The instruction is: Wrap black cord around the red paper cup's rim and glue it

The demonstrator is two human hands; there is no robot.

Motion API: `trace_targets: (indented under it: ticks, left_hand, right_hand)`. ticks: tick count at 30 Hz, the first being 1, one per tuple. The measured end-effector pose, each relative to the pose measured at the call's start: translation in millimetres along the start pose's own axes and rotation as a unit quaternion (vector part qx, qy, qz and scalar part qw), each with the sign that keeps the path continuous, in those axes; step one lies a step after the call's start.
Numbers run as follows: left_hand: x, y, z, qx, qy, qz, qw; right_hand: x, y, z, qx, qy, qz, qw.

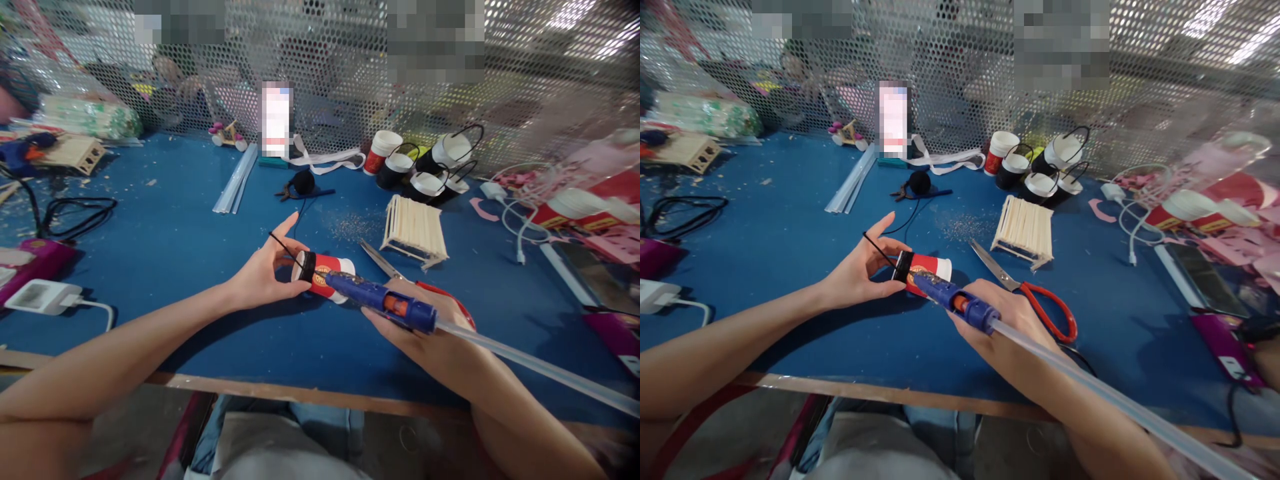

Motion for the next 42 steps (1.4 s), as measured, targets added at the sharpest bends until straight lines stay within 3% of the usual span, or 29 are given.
trace_targets:
  ticks: [9,25,29,33,38,42]
  left_hand:
    - [1,-0.9,0,0.001,-0.03,0.012,0.999]
    - [7,3.4,-3,-0.05,0.082,0.066,0.993]
    - [5,4.3,-4,-0.052,0.106,0.078,0.99]
    - [3,4.7,-4,-0.052,0.117,0.085,0.988]
    - [1,1.9,-3,-0.039,0.116,0.09,0.988]
    - [2,0.0,-1,-0.03,0.121,0.088,0.988]
  right_hand:
    - [-2,4,-2,0.003,-0.017,-0.002,1.0]
    - [20,5,12,0.033,0.082,0.068,0.994]
    - [29,7,19,-0.003,0.104,0.123,0.987]
    - [41,4,25,-0.046,0.175,0.21,0.961]
    - [65,-24,35,0.076,0.234,0.289,0.925]
    - [94,-51,52,0.175,0.269,0.147,0.936]
Point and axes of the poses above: each hand's wrist, its own z-axis towards the middle knuckle, its own y-axis out of the palm, x = y × z, the point moved 6 cm from there along z, towards the middle knuckle, and after that the axes turned 7 degrees about y, right-handed, at the moved point
